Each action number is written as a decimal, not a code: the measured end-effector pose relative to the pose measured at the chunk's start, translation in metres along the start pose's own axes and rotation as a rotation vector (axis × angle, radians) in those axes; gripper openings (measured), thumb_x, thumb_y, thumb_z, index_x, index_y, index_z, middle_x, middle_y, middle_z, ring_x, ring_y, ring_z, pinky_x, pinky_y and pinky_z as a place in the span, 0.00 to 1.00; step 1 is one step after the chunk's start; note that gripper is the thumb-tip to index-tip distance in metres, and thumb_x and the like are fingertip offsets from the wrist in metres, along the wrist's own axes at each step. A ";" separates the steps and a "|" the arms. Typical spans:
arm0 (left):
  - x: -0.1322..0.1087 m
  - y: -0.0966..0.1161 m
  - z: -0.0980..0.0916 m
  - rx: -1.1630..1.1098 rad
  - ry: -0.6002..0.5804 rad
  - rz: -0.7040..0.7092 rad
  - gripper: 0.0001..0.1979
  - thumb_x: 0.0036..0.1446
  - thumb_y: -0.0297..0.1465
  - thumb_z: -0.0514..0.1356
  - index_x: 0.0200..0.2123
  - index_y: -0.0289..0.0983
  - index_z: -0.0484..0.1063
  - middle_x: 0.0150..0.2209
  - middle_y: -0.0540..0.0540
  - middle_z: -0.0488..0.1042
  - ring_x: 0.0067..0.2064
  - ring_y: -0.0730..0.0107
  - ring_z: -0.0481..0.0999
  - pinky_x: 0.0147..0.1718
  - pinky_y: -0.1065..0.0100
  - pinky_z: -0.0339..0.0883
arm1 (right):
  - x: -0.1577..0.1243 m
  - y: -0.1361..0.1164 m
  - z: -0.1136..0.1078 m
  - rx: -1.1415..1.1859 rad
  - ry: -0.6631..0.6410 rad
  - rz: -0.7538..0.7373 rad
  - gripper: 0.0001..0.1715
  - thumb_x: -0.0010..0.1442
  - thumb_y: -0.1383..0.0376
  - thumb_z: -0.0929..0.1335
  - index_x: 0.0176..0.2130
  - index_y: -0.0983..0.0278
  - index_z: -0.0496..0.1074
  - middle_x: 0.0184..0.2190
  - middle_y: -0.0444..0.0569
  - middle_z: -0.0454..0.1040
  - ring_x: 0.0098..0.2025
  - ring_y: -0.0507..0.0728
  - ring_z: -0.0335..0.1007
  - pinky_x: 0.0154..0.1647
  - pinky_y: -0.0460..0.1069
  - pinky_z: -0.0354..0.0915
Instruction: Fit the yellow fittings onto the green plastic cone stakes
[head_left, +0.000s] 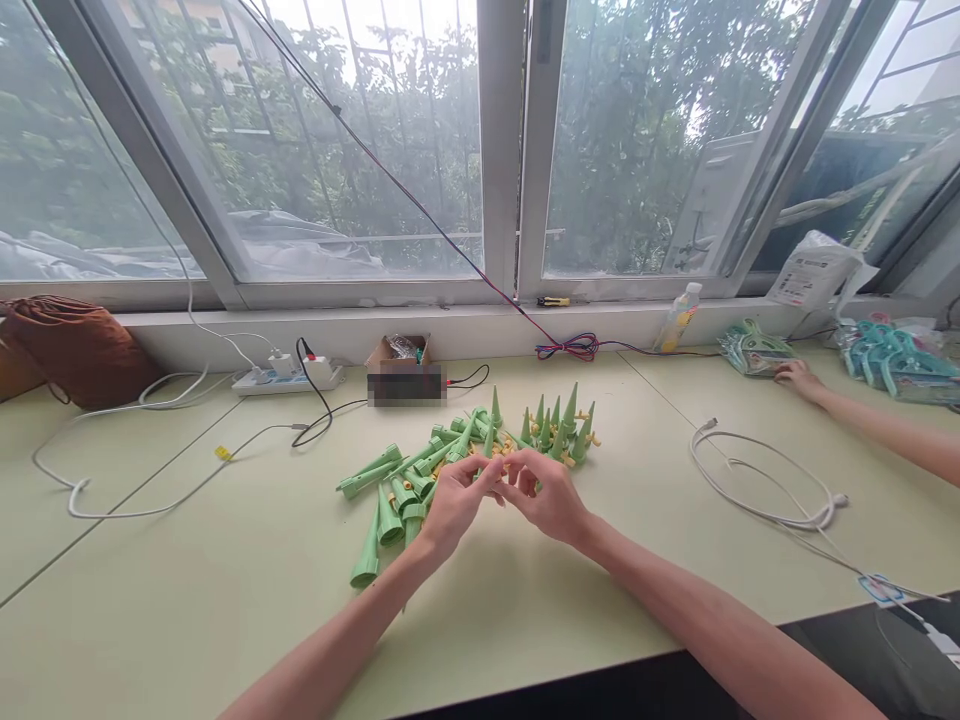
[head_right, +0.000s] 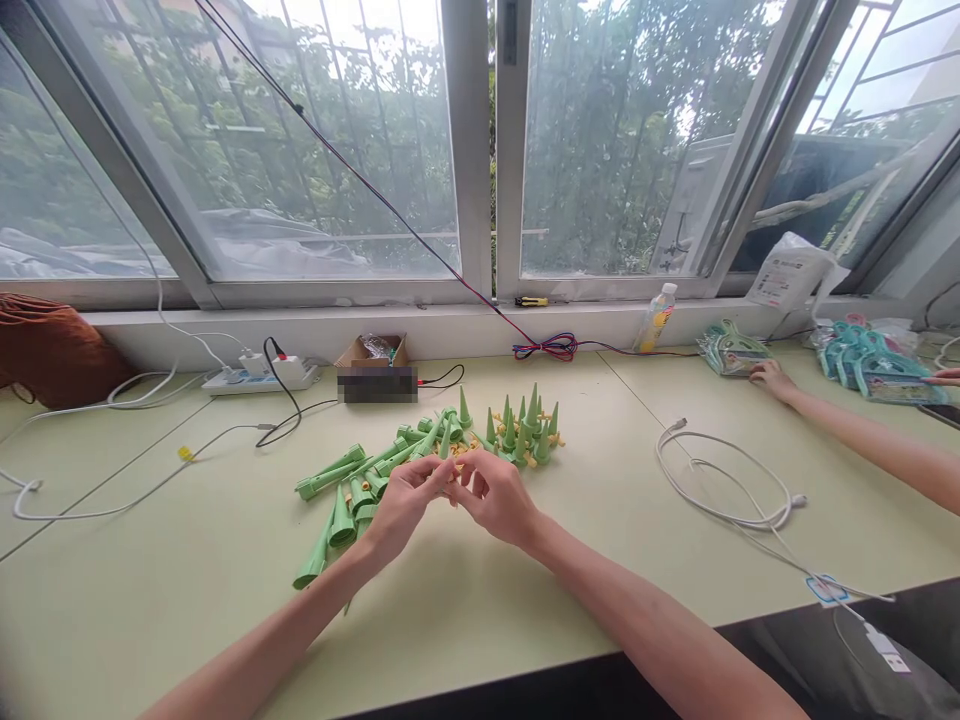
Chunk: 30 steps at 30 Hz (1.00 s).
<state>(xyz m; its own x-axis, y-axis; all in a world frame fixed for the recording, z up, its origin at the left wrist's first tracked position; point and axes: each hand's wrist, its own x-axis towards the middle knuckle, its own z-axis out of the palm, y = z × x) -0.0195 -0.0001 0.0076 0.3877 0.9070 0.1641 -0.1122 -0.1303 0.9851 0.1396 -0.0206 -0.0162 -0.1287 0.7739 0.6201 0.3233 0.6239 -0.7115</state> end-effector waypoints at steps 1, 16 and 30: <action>0.000 -0.001 0.000 0.006 0.000 0.004 0.14 0.59 0.40 0.63 0.29 0.35 0.77 0.27 0.44 0.74 0.28 0.67 0.74 0.32 0.65 0.72 | 0.000 0.001 0.000 -0.013 0.016 -0.011 0.09 0.64 0.59 0.69 0.39 0.63 0.72 0.27 0.42 0.69 0.19 0.47 0.60 0.19 0.43 0.61; 0.000 0.002 0.001 0.017 0.046 -0.007 0.18 0.60 0.43 0.61 0.29 0.34 0.78 0.28 0.42 0.73 0.29 0.67 0.71 0.27 0.64 0.73 | 0.003 -0.001 -0.002 -0.137 0.054 -0.091 0.14 0.70 0.62 0.61 0.37 0.63 0.72 0.28 0.47 0.73 0.24 0.51 0.65 0.25 0.45 0.63; 0.003 0.005 -0.007 -0.288 0.030 -0.108 0.26 0.61 0.40 0.61 0.60 0.44 0.61 0.40 0.45 0.74 0.28 0.71 0.73 0.22 0.69 0.68 | 0.004 -0.005 -0.003 -0.019 0.175 0.079 0.10 0.68 0.59 0.64 0.40 0.63 0.70 0.30 0.46 0.75 0.20 0.50 0.71 0.21 0.45 0.66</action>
<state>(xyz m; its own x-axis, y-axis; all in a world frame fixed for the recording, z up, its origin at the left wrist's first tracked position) -0.0253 0.0052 0.0127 0.3849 0.9214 0.0536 -0.3283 0.0824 0.9410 0.1400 -0.0213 -0.0090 0.0624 0.7887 0.6116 0.3440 0.5583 -0.7550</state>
